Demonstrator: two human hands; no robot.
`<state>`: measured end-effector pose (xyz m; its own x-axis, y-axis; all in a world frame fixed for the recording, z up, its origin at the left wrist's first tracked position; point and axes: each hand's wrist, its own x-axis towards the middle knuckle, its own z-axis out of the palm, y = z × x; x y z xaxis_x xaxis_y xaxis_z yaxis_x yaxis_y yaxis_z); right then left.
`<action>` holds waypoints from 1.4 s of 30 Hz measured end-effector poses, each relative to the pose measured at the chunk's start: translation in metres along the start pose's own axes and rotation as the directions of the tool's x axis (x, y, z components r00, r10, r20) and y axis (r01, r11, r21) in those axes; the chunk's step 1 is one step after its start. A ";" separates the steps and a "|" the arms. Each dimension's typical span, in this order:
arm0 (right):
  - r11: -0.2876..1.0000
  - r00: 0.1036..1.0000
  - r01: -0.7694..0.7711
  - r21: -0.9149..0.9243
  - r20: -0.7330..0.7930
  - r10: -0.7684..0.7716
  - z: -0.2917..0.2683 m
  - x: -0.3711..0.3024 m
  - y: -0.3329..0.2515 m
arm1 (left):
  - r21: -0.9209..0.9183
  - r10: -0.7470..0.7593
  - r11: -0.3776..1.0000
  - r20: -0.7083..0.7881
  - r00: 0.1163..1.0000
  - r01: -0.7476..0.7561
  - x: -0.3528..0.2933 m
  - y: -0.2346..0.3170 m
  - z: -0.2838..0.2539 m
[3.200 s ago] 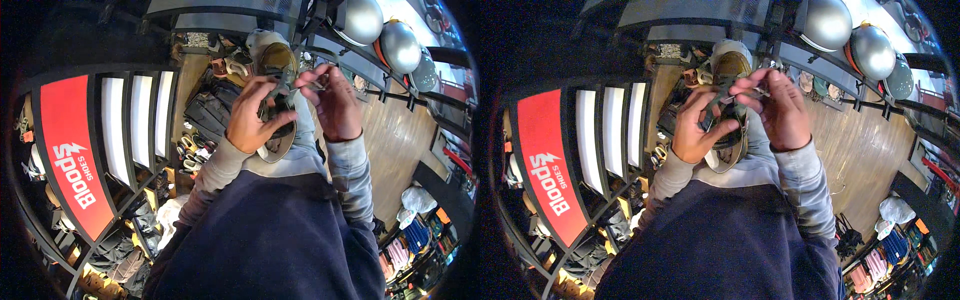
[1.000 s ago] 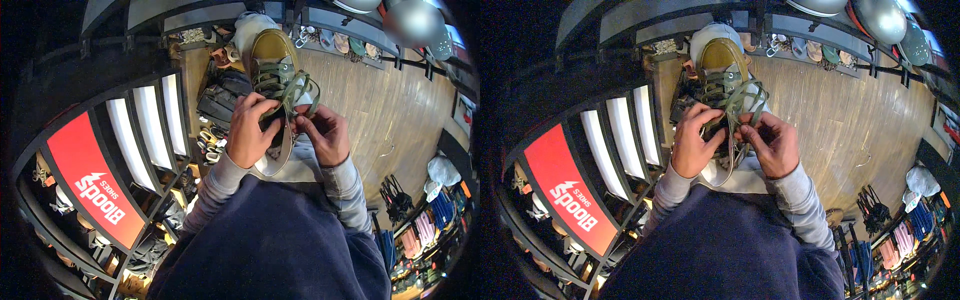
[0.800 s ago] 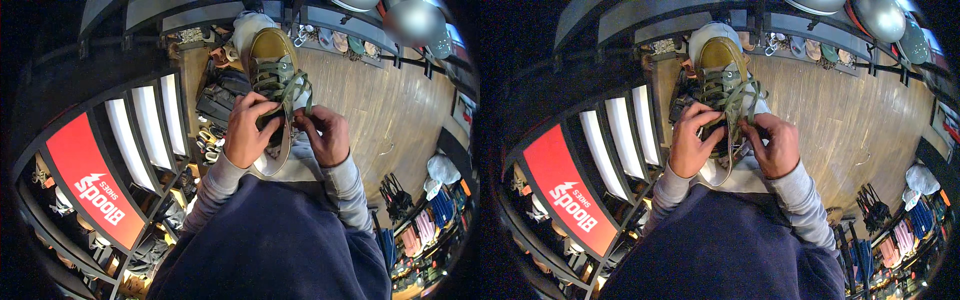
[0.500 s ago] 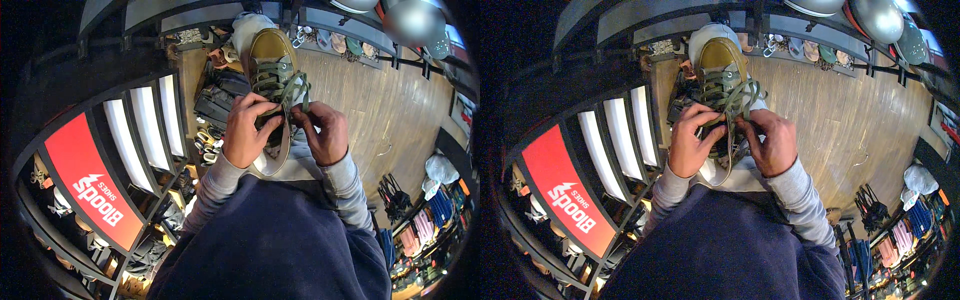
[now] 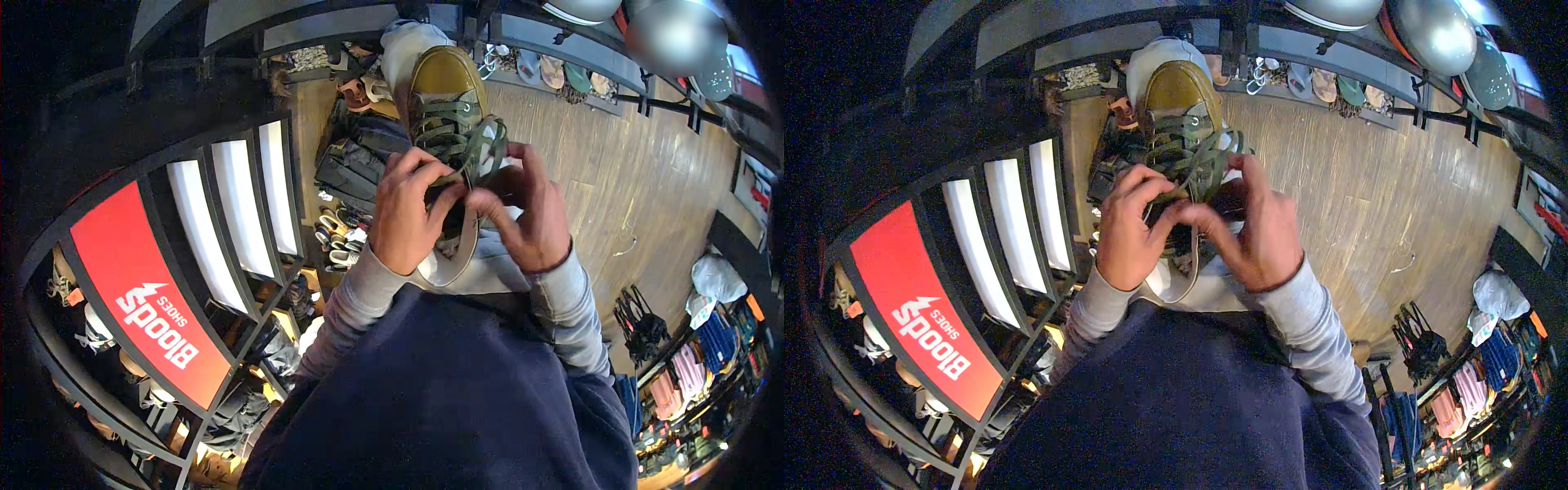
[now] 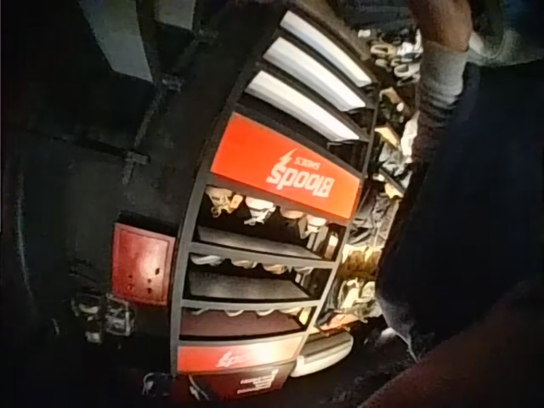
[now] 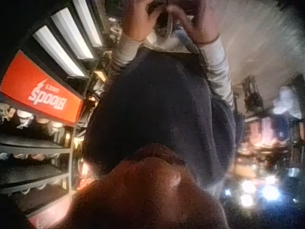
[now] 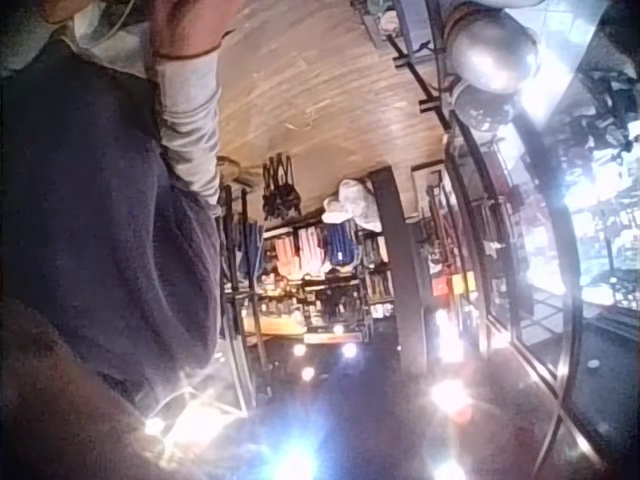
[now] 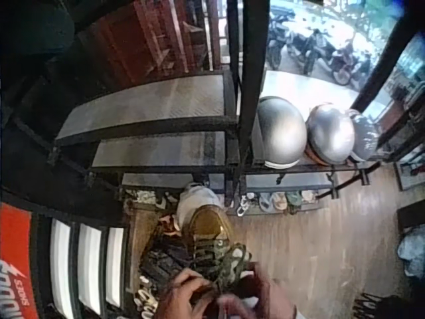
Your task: Organizing and preparing various pairs of shoes by stuffing them with paper and tying laces in a retail environment.
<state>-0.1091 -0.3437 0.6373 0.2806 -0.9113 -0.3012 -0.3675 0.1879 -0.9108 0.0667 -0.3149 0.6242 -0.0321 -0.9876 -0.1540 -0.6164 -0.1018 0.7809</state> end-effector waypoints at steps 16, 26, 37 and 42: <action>0.872 0.885 0.447 -0.201 0.245 -0.397 0.010 0.003 -0.020 | -0.569 -0.052 0.822 -0.036 0.998 0.022 -0.018 0.022 -0.051; 0.835 0.951 0.294 -0.465 0.226 -0.210 0.010 0.013 -0.005 | -0.866 -0.345 -0.496 0.131 0.929 -0.062 -0.007 -0.035 0.014; 0.976 0.978 0.035 -0.214 0.209 0.011 0.010 0.015 -0.030 | -0.589 -0.188 -0.801 0.079 0.979 -0.106 0.003 -0.025 0.016; 0.935 0.952 0.210 -0.287 0.278 -0.128 0.023 0.019 -0.023 | -0.647 -0.115 -0.755 -0.031 0.993 -0.107 0.006 -0.023 0.010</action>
<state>-0.0752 -0.3567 0.6462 0.5606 -0.7900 -0.2483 -0.5393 -0.1207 -0.8334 0.0729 -0.3172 0.5997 0.0631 -0.9725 -0.2241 0.9779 0.1051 -0.1807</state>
